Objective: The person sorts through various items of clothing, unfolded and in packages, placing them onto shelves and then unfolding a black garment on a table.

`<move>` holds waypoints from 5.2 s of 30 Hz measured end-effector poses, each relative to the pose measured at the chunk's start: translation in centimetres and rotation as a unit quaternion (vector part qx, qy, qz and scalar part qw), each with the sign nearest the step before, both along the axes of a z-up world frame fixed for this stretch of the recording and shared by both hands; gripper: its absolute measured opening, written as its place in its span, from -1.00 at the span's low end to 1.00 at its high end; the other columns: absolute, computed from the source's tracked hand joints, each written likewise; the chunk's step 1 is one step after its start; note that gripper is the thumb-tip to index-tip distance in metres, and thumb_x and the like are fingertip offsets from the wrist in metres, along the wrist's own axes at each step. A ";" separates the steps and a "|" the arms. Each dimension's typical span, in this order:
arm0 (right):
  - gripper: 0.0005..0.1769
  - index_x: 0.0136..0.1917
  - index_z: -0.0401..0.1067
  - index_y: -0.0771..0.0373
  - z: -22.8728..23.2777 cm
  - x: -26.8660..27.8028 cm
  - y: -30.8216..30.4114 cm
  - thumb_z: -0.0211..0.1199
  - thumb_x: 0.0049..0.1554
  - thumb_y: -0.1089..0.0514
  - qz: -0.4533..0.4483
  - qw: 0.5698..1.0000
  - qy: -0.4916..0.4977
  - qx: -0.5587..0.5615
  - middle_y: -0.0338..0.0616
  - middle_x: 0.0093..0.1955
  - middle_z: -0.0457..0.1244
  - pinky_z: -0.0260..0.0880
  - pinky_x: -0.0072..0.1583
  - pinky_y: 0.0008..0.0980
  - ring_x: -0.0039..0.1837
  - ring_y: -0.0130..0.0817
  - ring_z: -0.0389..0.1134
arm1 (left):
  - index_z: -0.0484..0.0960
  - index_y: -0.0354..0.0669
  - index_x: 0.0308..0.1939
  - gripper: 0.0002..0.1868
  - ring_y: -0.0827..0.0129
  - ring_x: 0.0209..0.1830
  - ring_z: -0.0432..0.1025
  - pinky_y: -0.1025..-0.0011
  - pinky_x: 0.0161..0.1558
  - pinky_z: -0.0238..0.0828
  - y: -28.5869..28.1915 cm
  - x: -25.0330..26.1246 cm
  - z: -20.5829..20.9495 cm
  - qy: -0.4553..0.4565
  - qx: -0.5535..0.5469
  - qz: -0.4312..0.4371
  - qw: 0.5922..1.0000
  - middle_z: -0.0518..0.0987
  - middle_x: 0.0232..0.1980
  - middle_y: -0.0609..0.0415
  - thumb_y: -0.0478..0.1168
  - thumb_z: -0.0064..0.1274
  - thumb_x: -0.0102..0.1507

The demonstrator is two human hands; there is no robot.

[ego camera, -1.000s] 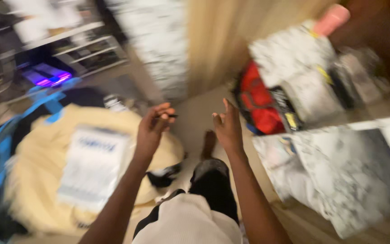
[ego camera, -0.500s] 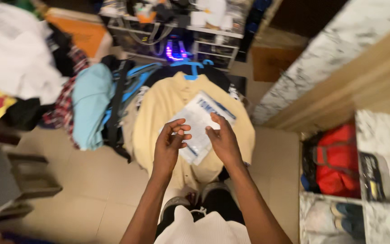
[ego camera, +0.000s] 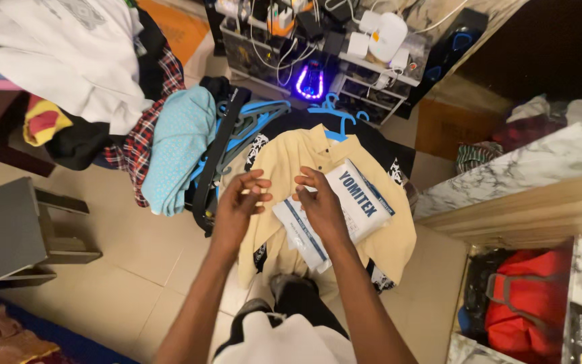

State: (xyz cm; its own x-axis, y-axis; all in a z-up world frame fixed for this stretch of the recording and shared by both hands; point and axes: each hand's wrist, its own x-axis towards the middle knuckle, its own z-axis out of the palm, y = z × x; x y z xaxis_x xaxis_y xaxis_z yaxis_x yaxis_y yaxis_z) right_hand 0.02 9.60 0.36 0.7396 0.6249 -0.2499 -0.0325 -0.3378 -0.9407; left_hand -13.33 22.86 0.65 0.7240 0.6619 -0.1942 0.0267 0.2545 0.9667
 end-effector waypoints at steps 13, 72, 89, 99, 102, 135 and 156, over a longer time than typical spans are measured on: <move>-0.45 0.48 0.22 0.14 -5.7 10.8 12.7 0.19 0.24 0.17 0.118 0.992 -0.031 -0.017 -0.10 0.24 0.35 0.42 -0.01 -0.46 -0.03 -0.43 0.46 | 0.50 -0.11 0.26 -0.63 0.50 -0.14 0.57 0.53 -0.18 0.44 14.1 5.0 -3.8 0.029 -0.044 0.057 0.997 0.67 0.02 0.13 -0.18 -0.02 0.37; -0.45 0.45 0.25 0.30 2.7 2.5 6.9 0.17 0.21 0.19 -0.350 0.911 0.070 0.207 -0.11 0.41 0.24 0.29 0.36 -0.13 0.38 -0.19 0.27 | 0.49 -0.23 0.34 -0.51 0.36 0.34 0.38 0.34 0.39 0.27 15.9 15.6 0.3 -0.255 0.034 -0.397 0.881 0.55 0.34 0.06 -0.32 -0.01 0.30; -0.65 0.28 0.39 0.45 10.8 3.1 4.8 0.09 0.27 0.23 -0.288 0.911 -0.009 0.296 0.10 0.17 0.38 0.54 0.13 -0.14 0.13 -0.14 0.47 | 0.56 -0.23 0.17 -0.51 0.26 0.03 0.57 0.34 0.08 0.52 7.6 11.7 2.3 -0.124 0.095 -0.412 0.898 0.62 0.08 -0.06 -0.01 0.22 0.28; -0.77 0.16 0.41 0.34 8.8 2.9 4.8 0.26 0.22 0.36 -0.355 0.892 -0.020 0.279 -0.19 0.01 0.33 0.38 0.13 -0.46 0.04 -0.44 0.37 | 0.65 -0.24 -0.10 -0.69 0.35 -0.23 0.60 0.42 -0.19 0.52 7.7 10.3 9.4 -0.055 0.240 -0.314 0.917 0.67 -0.08 0.05 -0.10 0.26 0.21; -0.68 0.16 0.40 0.28 9.5 1.8 4.4 0.30 0.12 0.37 -0.333 0.903 -0.007 0.272 -0.21 0.00 0.34 0.37 0.16 -0.45 0.09 -0.43 0.37 | 0.67 -0.19 -0.11 -0.73 0.43 -0.31 0.56 0.49 -0.21 0.48 7.5 11.1 6.6 -0.071 0.197 -0.314 0.926 0.71 -0.19 0.10 -0.09 0.27 0.25; -0.72 0.20 0.54 0.34 -0.1 2.2 4.1 0.12 0.26 0.35 -0.215 0.948 0.110 0.206 -0.12 0.13 0.38 0.34 0.13 -0.45 0.10 -0.38 0.36 | 0.49 -0.13 0.00 -0.74 0.43 -0.05 0.51 0.38 0.04 0.45 -2.3 4.9 14.2 -0.362 0.097 -0.589 0.716 0.59 -0.14 0.12 -0.02 0.04 0.44; -0.65 0.29 0.49 0.35 9.1 6.6 -5.3 0.16 0.24 0.33 -0.306 0.930 0.003 0.204 -0.13 0.11 0.36 0.37 0.12 -0.43 0.10 -0.38 0.36 | 0.47 -0.16 0.39 -0.39 0.00 0.47 0.31 0.23 0.48 0.18 -3.8 6.7 -2.5 -0.301 0.275 -0.552 0.727 0.45 0.43 -0.18 0.01 0.13 0.31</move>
State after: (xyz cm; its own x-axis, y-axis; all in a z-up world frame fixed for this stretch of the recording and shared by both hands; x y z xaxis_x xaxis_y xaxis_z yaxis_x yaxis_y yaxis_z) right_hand 6.58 4.30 9.49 0.9873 0.1311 -0.0899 -0.1071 0.1309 -0.9856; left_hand -6.60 19.03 -1.83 0.7167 -0.5310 0.4520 -0.5494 -0.0308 0.8350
